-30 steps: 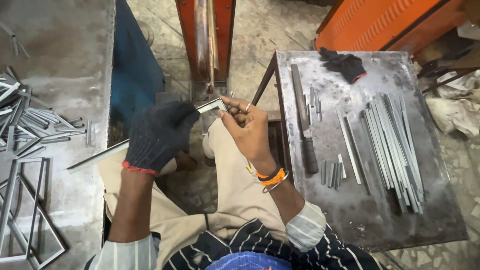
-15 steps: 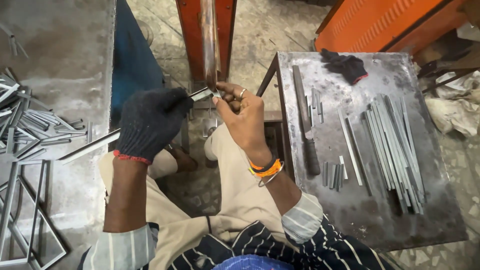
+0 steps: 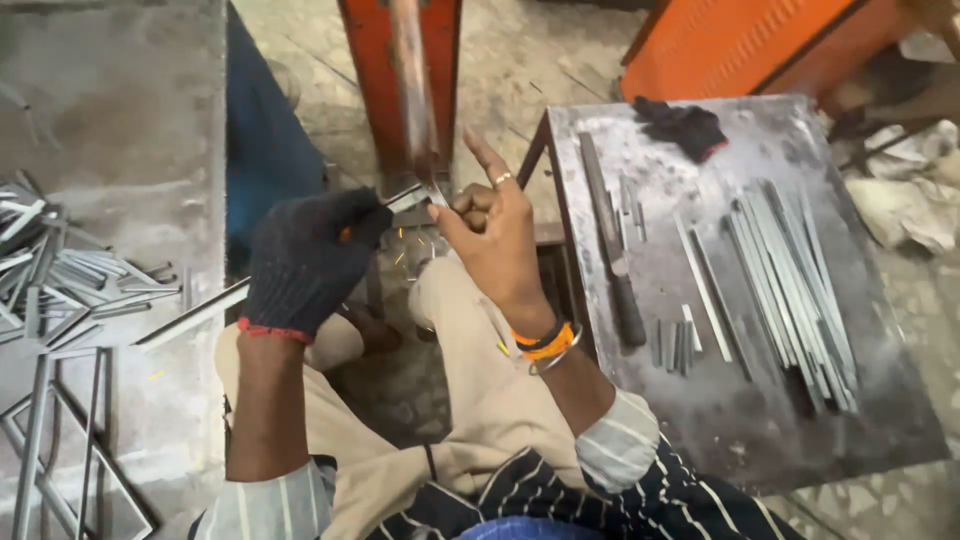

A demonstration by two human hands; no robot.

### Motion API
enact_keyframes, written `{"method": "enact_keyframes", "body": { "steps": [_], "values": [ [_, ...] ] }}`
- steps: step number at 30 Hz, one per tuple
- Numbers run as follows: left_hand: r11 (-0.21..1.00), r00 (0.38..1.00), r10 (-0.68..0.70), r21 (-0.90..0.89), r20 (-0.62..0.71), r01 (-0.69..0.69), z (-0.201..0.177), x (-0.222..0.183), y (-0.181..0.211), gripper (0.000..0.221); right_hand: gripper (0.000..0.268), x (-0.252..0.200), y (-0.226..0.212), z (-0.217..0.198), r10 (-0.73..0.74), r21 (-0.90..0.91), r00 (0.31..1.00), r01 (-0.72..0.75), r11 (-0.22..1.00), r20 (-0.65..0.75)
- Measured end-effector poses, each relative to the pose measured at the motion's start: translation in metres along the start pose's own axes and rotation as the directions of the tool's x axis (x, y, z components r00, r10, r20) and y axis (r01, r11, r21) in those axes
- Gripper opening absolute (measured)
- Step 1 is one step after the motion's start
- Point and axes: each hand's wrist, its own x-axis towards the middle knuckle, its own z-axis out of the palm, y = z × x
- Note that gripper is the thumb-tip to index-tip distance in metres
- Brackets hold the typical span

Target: Welding metal components to form rectangular frames using a spot welding machine.

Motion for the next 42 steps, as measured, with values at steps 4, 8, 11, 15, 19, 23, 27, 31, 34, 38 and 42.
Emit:
{"method": "enact_keyframes", "body": {
  "steps": [4,8,11,15,19,23,27,31,34,38,42],
  "values": [
    [1.0,1.0,-0.007,-0.002,-0.01,0.007,0.002,-0.004,0.004,0.021,0.083,-0.004,0.01,-0.01,-0.041,0.027,0.999,0.041,0.999,0.013],
    [0.998,0.994,-0.048,-0.038,0.102,0.052,-0.001,-0.016,0.015,0.025,0.081,-0.017,0.029,-0.038,-0.041,-0.004,0.998,0.04,0.999,-0.053],
    [0.991,0.977,-0.1,-0.066,0.19,0.114,0.01,-0.038,-0.006,0.03,0.077,-0.033,0.048,-0.079,0.053,0.081,0.987,-0.041,0.996,-0.153],
    [0.996,0.989,0.015,-0.087,0.149,-0.002,0.056,-0.066,-0.019,0.018,0.078,-0.061,0.054,-0.126,-0.019,-0.444,0.96,-0.111,0.889,-0.278],
    [0.993,0.979,0.08,-0.105,0.188,-0.061,0.117,-0.062,0.012,0.017,0.082,-0.089,0.056,-0.123,-0.238,-0.861,0.971,0.141,0.489,0.024],
    [0.96,0.929,0.24,-0.21,0.282,-0.185,0.173,-0.063,0.042,0.015,0.071,-0.114,0.084,-0.115,-0.066,-0.83,0.961,0.266,0.491,0.269],
    [0.941,0.916,0.336,-0.049,0.219,-0.334,0.147,-0.038,0.085,0.021,0.04,-0.12,0.109,-0.16,0.055,-0.813,0.998,-0.062,0.579,-0.037],
    [0.965,0.966,0.257,-0.069,0.031,-0.254,0.138,-0.041,0.076,0.026,0.029,-0.141,0.176,-0.232,0.058,-0.764,0.887,-0.427,0.483,-0.459],
    [0.967,0.974,0.228,-0.125,0.016,-0.224,0.141,-0.044,0.069,0.025,0.031,-0.154,0.225,-0.272,0.061,-0.764,0.826,-0.543,0.348,-0.56],
    [0.951,0.976,0.183,-0.272,0.122,-0.144,0.147,-0.046,0.077,0.02,0.033,-0.154,0.271,-0.296,0.099,-0.765,0.791,-0.609,0.208,-0.603],
    [0.932,0.978,0.163,-0.345,0.127,-0.111,0.164,-0.056,0.083,0.019,0.038,-0.135,0.241,-0.284,0.225,-0.644,0.686,-0.728,0.235,-0.692]
  ]
}}
